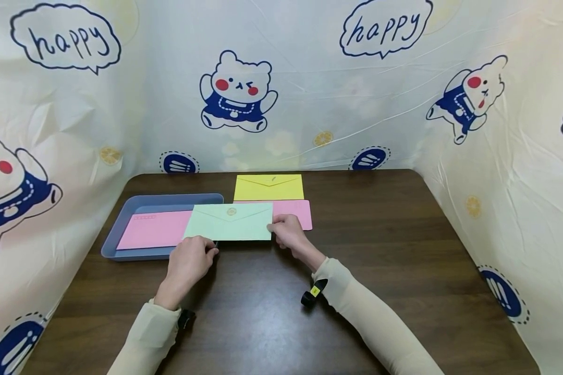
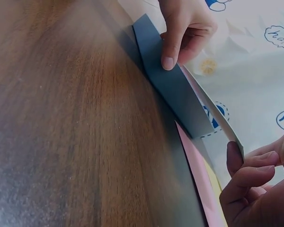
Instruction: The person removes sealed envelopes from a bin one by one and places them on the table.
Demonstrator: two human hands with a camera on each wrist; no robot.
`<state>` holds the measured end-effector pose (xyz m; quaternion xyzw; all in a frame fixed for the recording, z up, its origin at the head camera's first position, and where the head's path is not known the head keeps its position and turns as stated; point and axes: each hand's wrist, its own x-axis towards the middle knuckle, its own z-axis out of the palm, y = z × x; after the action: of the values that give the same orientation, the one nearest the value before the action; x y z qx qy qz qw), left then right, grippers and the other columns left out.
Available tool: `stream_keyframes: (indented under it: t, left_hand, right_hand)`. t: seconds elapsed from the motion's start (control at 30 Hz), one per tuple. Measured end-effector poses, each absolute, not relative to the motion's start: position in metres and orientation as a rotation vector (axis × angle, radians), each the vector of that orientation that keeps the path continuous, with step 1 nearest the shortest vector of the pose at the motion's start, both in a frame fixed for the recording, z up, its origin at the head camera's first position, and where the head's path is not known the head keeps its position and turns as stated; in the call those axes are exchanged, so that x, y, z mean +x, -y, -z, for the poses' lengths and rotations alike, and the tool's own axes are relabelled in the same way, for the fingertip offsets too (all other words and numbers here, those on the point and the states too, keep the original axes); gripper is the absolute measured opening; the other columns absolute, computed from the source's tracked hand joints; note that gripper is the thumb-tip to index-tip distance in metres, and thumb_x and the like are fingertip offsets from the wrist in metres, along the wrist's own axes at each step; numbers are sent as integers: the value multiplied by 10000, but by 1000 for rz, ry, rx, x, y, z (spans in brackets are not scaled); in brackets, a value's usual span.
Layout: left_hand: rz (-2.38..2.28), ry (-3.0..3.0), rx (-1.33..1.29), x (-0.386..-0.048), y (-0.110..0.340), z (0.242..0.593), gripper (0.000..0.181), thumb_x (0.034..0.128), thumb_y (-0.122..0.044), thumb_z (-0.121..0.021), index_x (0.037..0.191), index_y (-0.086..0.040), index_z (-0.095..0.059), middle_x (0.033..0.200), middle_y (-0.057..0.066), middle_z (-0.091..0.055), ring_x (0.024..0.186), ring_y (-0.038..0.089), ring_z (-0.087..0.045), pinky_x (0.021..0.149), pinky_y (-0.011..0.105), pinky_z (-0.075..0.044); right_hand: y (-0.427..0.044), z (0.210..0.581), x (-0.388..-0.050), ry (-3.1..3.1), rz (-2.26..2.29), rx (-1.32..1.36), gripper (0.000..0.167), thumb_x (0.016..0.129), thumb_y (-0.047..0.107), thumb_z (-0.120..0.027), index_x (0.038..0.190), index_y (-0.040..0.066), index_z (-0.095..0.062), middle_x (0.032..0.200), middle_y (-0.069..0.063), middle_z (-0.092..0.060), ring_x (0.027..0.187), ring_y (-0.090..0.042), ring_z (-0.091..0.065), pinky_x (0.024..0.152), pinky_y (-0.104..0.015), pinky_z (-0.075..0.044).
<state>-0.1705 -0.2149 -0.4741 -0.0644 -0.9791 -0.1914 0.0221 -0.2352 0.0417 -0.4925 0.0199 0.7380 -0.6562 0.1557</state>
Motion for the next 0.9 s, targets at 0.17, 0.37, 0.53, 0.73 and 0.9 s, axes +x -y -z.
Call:
stream_keyframes:
  t: [0.17, 0.37, 0.53, 0.73, 0.9]
  left_hand:
    - [594, 3036, -197, -171, 215, 475, 76, 932, -109, -793, 943, -43, -831, 909, 121, -773, 794, 305, -689, 621, 471, -541]
    - [590, 3043, -183, -172, 215, 475, 78, 934, -111, -792, 939, -44, -832, 899, 117, -772, 781, 292, -680, 613, 461, -536]
    - [588, 3043, -185, -172, 216, 476, 71, 931, -112, -794, 930, -51, -831, 866, 98, -763, 741, 270, -658, 592, 442, -517]
    - [592, 3042, -188, -172, 216, 476, 71, 932, -113, -791, 921, -53, -829, 852, 91, -757, 743, 276, -660, 597, 449, -521]
    - [597, 3039, -183, -172, 216, 476, 72, 933, -112, -788, 924, -54, -831, 865, 101, -762, 746, 277, -664, 596, 452, -523]
  right_hand:
    - [-45, 494, -234, -2104, 1879, 74, 175, 1001, 70, -623, 838, 43, -565, 571, 28, -311, 476, -126, -287, 466, -258, -275]
    - [-48, 494, -233, -2094, 1893, 78, 142, 991, 69, -635, 861, 34, -591, 564, 31, -326, 471, -119, -299, 460, -254, -283]
    - [-52, 495, -233, -2089, 1908, 79, 115, 985, 56, -634, 881, 22, -599, 577, 37, -329, 471, -109, -302, 459, -247, -282]
    - [-57, 495, -232, -2095, 1904, 53, 188, 994, 60, -615, 823, 51, -539, 572, 33, -298, 477, -114, -271, 464, -250, -260]
    - [-62, 497, -231, -2092, 1920, 33, 256, 1000, 52, -604, 784, 76, -471, 574, 37, -279, 486, -112, -251, 473, -253, -246]
